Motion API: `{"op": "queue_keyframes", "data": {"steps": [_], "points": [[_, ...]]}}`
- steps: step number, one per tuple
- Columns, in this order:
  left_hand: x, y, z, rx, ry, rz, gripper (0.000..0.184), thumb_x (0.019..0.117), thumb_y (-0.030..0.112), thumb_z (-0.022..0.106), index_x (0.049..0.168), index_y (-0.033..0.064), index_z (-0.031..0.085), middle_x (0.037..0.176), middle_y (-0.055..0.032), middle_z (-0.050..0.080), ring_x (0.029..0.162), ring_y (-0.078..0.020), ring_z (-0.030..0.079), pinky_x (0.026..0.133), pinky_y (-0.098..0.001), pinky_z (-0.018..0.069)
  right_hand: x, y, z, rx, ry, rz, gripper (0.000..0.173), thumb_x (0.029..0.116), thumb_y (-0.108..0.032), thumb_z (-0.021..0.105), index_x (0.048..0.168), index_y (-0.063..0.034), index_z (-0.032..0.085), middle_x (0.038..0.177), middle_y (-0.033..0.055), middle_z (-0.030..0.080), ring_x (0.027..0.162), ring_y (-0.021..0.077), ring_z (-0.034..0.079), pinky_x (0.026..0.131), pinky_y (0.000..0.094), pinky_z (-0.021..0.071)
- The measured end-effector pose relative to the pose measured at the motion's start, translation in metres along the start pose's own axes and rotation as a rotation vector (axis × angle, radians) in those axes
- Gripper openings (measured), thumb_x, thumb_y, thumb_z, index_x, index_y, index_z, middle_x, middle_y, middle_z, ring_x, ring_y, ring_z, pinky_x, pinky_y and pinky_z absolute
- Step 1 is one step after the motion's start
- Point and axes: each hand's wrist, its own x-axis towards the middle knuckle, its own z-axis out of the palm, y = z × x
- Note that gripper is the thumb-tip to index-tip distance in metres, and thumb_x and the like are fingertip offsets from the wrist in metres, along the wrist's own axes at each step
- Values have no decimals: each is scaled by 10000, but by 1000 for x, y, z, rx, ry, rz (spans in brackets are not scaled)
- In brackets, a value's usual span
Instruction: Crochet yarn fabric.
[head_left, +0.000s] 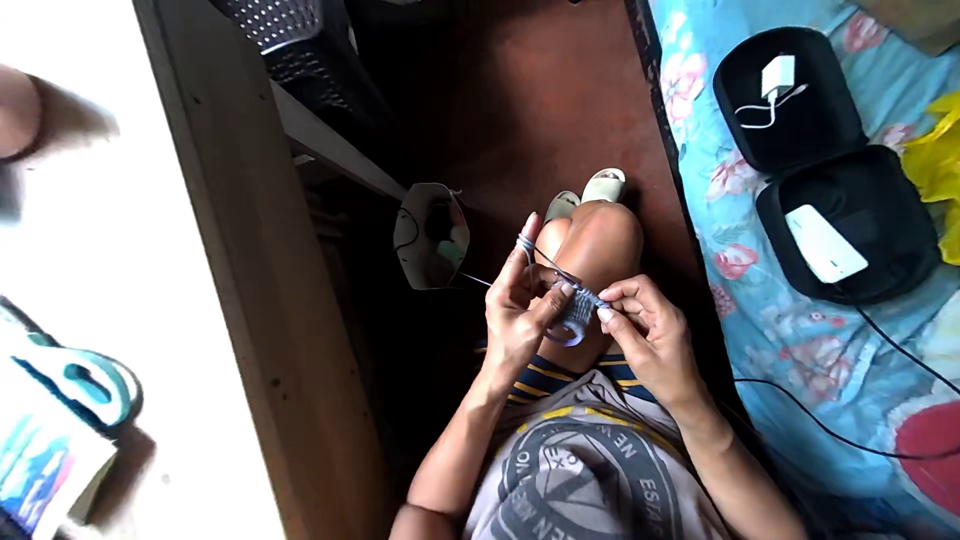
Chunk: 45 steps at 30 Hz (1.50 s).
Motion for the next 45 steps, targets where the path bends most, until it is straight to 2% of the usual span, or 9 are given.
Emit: {"op": "queue_keyframes", "data": {"steps": [3,6,9,13,18,24,32,36,45], "points": [[-5,-12,4,231,7,299,730,884,-63,642,1553,2,357,932,-37,732,799,-79,691,767,-283,597,0,-4,5,-243,85,-118,149,966,-102,592,987,-14,711,808,63,712,714,54,657,674,195,541],[-9,-21,7,280,37,466,617,931,-14,639,1506,105,447,935,-30,715,837,-80,682,817,-276,580,4,-11,4,70,21,43,95,959,-65,599,1032,-29,649,811,-20,676,695,-15,627,648,134,533],[-12,-5,5,84,67,261,709,908,-35,659,1545,156,413,952,38,744,837,-51,699,810,-262,593,4,-9,2,396,2,145,153,933,5,595,1064,-74,588,815,-56,689,670,-31,602,599,128,482],[-7,4,-3,-89,70,72,713,886,-61,616,1548,116,418,881,0,719,694,-56,656,652,-220,568,-8,4,11,-92,196,-194,131,973,-51,616,997,61,677,868,81,708,784,-6,652,736,118,536],[-4,10,-10,-129,34,35,635,899,-111,602,1504,33,470,926,-27,729,744,-72,675,707,-244,583,-9,6,11,-431,300,-417,175,983,-49,597,953,4,761,814,136,709,762,135,675,699,196,536],[0,13,-24,-226,-22,-73,577,914,-101,593,1473,19,510,902,-27,721,720,-62,665,689,-232,580,-8,7,8,-394,238,-424,178,982,-48,602,972,-8,775,807,129,714,748,127,673,690,198,533],[2,10,-26,-362,-67,-173,539,919,-78,566,1441,54,556,833,-27,703,673,-63,652,664,-224,576,-8,10,1,-158,138,-317,162,973,-46,623,996,30,764,832,97,702,758,15,634,703,115,512],[3,10,-27,-302,-87,-154,563,910,-95,567,1454,51,540,853,-20,702,688,-57,648,668,-215,568,-7,11,0,-115,113,-280,158,967,-42,630,1002,40,761,840,86,706,758,-11,629,706,107,515],[-2,4,-14,-60,-57,164,636,897,-56,653,1498,86,499,976,15,725,806,-51,673,773,-247,584,-6,1,9,-153,201,-287,157,966,-27,627,1016,42,760,840,95,690,776,6,627,729,113,519]]}}
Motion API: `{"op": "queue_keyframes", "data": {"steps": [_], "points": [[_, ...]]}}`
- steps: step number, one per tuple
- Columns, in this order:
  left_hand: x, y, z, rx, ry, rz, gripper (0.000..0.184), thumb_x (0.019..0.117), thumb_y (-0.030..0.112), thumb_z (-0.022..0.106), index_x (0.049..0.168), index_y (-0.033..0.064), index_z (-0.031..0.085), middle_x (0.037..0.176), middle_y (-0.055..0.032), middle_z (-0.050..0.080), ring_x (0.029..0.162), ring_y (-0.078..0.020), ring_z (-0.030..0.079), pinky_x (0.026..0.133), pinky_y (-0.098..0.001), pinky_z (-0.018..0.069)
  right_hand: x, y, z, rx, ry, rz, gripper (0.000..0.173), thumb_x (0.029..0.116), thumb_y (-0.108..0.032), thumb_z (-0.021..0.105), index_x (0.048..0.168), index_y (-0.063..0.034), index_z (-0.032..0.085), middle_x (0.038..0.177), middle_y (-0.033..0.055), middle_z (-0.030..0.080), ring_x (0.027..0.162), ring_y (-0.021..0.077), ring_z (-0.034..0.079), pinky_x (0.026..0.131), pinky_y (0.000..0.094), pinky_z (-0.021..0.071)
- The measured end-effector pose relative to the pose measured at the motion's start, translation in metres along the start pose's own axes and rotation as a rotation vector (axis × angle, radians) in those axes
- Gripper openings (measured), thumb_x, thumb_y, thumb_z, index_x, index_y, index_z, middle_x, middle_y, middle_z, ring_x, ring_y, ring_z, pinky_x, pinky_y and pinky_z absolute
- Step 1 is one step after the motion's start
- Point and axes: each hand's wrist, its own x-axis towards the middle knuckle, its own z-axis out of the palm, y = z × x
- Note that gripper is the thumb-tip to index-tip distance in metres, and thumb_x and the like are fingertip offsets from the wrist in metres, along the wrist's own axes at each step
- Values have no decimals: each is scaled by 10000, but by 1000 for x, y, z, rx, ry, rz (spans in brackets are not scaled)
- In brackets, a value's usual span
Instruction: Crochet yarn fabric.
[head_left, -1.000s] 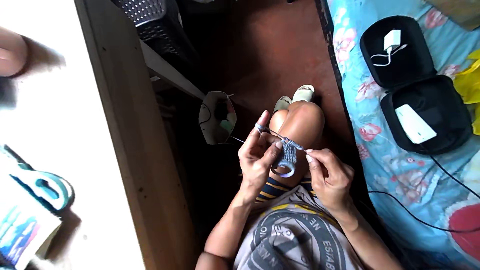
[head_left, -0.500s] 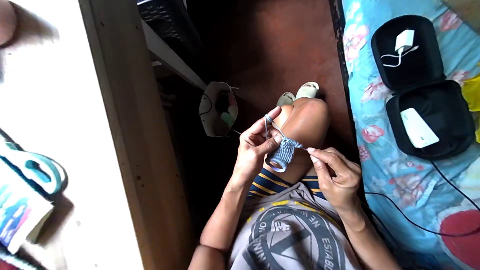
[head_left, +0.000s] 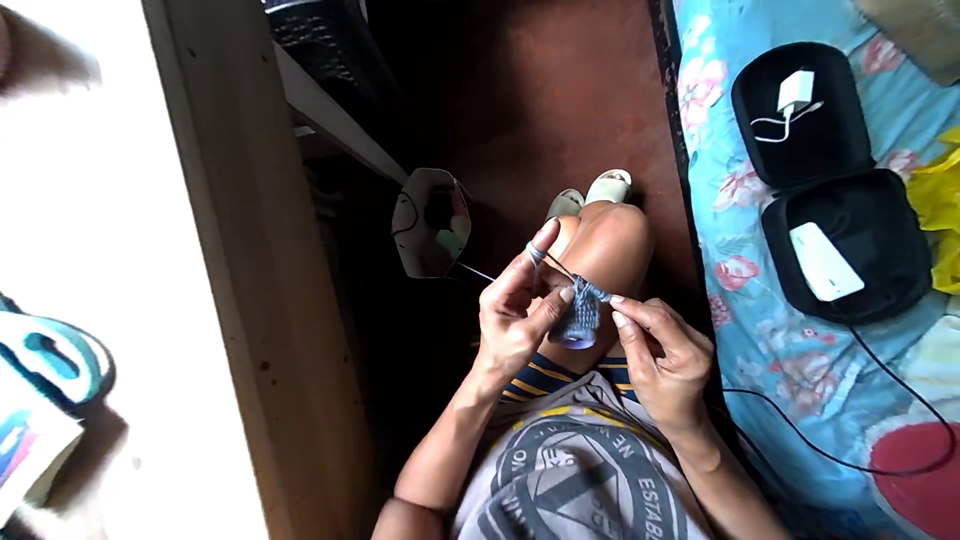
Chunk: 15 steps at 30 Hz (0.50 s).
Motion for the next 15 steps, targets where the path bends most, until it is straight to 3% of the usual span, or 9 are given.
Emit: {"op": "queue_keyframes", "data": {"steps": [3,6,11,15], "points": [[0,-2,0,-3,9,31,601,911,-40,658,1480,102,528,999,18,729,830,-52,678,793,-249,583,0,0,-1,-126,16,-77,171,976,-38,615,1010,22,771,812,116,682,745,60,625,695,137,503],[2,-1,-2,-66,13,-35,630,907,-69,636,1503,67,485,984,4,727,797,-57,676,755,-242,584,0,1,-5,-176,-1,-96,173,979,-43,613,1010,2,777,816,122,694,747,82,642,691,158,512],[5,0,-7,-210,24,-205,628,915,-63,598,1516,68,472,909,-21,719,721,-66,660,691,-235,578,-1,5,-6,-137,-18,-101,173,977,-38,611,1007,-1,777,789,109,682,720,78,628,657,159,501],[5,-1,-9,-228,8,-235,608,912,-60,598,1499,61,496,859,-14,699,700,-67,653,671,-228,574,0,8,-8,-70,-46,-84,167,969,-34,613,1001,8,772,802,102,682,720,45,610,660,132,486]]}}
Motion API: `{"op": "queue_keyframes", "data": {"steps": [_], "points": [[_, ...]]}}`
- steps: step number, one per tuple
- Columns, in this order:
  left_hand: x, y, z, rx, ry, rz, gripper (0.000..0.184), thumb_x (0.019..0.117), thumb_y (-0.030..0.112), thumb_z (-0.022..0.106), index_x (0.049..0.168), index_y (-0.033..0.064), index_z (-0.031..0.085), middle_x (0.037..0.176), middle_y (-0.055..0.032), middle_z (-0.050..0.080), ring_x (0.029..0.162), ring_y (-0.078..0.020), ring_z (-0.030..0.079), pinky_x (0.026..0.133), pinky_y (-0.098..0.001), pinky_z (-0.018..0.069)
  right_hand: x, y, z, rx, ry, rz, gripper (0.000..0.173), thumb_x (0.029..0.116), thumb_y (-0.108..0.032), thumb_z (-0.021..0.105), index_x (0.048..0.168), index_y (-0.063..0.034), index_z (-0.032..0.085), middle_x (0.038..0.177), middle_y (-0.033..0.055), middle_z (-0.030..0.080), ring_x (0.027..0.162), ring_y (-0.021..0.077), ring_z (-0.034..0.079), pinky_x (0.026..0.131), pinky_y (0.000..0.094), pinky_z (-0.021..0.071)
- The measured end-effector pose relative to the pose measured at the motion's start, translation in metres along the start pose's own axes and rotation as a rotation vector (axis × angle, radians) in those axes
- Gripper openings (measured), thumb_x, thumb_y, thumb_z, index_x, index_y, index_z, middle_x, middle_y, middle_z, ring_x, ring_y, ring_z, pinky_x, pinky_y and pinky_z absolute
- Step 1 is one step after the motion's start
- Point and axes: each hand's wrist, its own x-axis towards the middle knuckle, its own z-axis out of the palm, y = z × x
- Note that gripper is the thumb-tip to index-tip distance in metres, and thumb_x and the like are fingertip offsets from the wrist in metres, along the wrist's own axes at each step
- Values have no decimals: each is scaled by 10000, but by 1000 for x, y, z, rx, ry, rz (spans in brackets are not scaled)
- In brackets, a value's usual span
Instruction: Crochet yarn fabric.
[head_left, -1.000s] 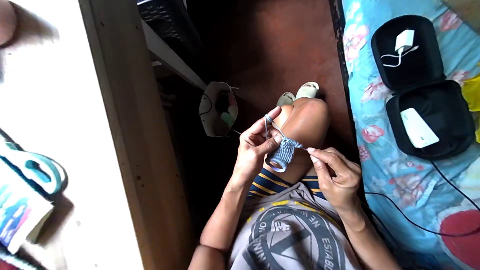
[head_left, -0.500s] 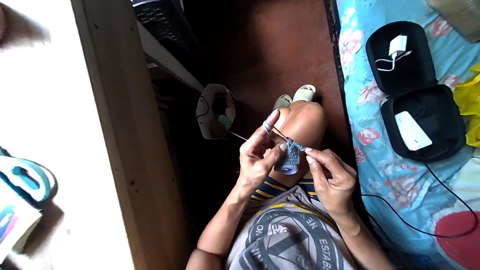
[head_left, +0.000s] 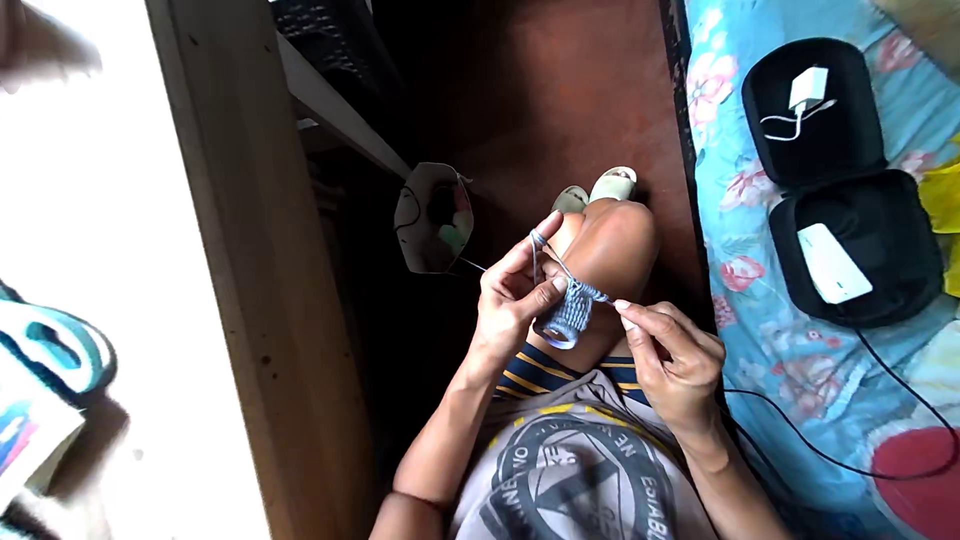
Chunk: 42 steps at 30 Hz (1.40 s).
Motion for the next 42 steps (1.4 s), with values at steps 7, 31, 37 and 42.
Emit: {"op": "queue_keyframes", "data": {"steps": [7,31,37,42], "points": [[-1,0,1,57,-30,44,629,899,-85,617,1501,22,470,865,-14,713,714,-60,659,691,-228,575,-1,2,-1,93,-14,34,160,966,-27,619,1014,22,763,824,92,680,739,2,607,677,105,490],[0,4,-7,-35,-51,-122,545,926,-53,554,1464,27,516,827,-4,666,673,-53,628,646,-205,560,-1,8,-4,229,-79,131,135,947,-34,654,989,26,767,806,44,678,742,-43,591,686,86,487],[0,6,-6,26,-59,-88,688,882,-37,658,1528,35,433,904,-51,687,722,-84,650,667,-227,571,0,8,-3,226,-88,152,131,940,-24,658,985,37,765,818,43,688,746,-39,605,688,93,505],[-1,7,1,112,-21,-98,841,860,-120,639,1605,70,297,830,-78,685,651,-95,644,611,-216,563,0,9,-4,231,-85,171,130,938,-16,656,984,46,761,844,45,706,771,-34,629,711,104,528]]}}
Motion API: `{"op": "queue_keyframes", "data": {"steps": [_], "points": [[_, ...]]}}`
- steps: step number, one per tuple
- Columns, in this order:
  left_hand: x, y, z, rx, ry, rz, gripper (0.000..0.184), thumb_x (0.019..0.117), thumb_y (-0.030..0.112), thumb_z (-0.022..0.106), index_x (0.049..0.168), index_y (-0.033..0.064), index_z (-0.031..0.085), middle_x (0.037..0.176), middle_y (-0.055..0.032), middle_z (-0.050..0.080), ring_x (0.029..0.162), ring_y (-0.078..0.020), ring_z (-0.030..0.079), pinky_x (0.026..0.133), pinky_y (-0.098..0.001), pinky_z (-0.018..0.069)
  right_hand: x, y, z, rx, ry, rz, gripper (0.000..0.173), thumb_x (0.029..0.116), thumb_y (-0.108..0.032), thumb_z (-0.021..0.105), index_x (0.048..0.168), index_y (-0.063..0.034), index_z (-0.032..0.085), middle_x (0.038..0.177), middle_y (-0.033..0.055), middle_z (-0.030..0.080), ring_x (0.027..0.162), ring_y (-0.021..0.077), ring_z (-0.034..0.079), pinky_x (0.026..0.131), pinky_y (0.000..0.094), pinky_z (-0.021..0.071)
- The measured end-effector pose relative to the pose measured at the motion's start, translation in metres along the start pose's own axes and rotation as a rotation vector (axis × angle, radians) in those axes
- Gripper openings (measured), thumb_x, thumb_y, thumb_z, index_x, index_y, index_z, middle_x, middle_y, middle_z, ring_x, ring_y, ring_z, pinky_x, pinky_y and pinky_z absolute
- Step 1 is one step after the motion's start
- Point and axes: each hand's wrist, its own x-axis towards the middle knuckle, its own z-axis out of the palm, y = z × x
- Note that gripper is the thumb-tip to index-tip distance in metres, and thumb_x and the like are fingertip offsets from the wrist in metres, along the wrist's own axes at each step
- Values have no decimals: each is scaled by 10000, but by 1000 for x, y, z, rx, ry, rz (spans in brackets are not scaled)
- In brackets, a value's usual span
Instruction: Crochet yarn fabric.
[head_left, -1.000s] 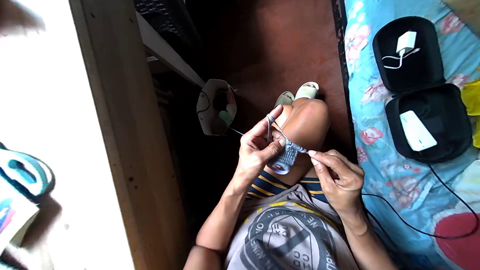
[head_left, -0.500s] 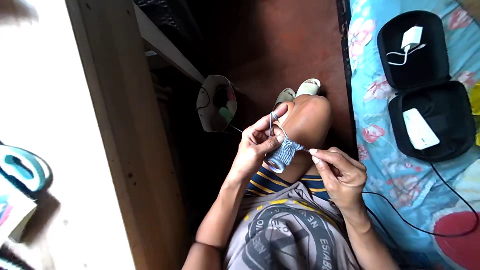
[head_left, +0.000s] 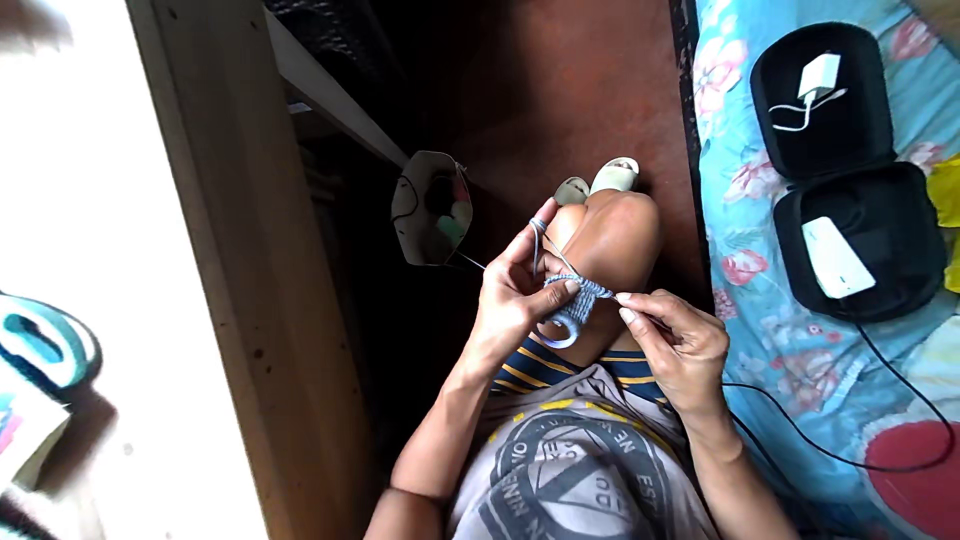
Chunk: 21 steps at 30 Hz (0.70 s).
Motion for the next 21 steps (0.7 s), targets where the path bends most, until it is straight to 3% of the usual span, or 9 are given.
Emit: {"op": "queue_keyframes", "data": {"steps": [3,6,8,10,12,15,18,19,21], "points": [[0,-1,3,-44,45,1,816,865,-131,620,1596,88,329,805,-70,686,641,-91,645,612,-218,564,0,-2,-2,189,-29,137,131,916,24,652,1019,30,733,925,5,744,818,-18,681,752,141,578],[0,-3,6,-90,90,-23,785,854,-137,630,1568,94,403,783,-65,700,635,-87,652,619,-223,568,4,-4,-3,503,-75,377,182,905,38,642,1034,-54,731,849,-48,732,644,-42,592,566,116,473],[0,-5,10,-7,114,14,741,847,-139,639,1535,55,444,790,-45,710,654,-77,656,637,-222,567,6,-8,-1,612,-99,465,182,906,31,640,1029,-68,730,799,-46,712,588,-47,544,511,111,416],[-3,-9,17,174,136,97,688,831,-112,650,1488,17,495,824,-6,717,685,-53,652,659,-224,567,8,-14,3,534,-100,419,168,913,31,630,1028,-59,712,829,-55,718,643,-44,584,571,116,468],[-6,-19,23,323,132,260,597,837,-84,648,1423,-28,554,897,-20,722,746,-45,659,709,-232,575,10,-22,6,367,-75,321,147,915,46,622,1024,-23,691,869,-47,725,740,-27,656,690,137,558],[-5,-30,24,393,123,494,499,864,-75,651,1358,-20,612,909,-67,735,799,-71,686,762,-251,581,17,-26,5,319,-51,342,131,925,25,627,1037,-28,671,841,-42,708,702,-31,632,644,120,533],[-8,-26,26,295,139,442,485,874,-56,668,1343,62,649,920,-22,750,829,-69,699,794,-263,589,19,-25,2,573,-75,497,145,935,16,600,1033,-80,648,777,-44,675,563,-43,510,486,106,373],[-9,-22,26,245,152,381,509,868,-57,676,1359,69,645,928,-8,752,834,-72,704,803,-276,595,17,-23,2,565,-67,471,150,933,17,599,1039,-78,650,791,-48,681,581,-45,521,501,108,387],[-8,-17,25,133,169,262,553,857,-73,680,1388,72,624,931,1,758,819,-80,711,801,-290,605,10,-20,4,349,-11,304,148,934,19,611,1063,-23,669,880,-35,713,719,-39,618,634,117,507]]}}
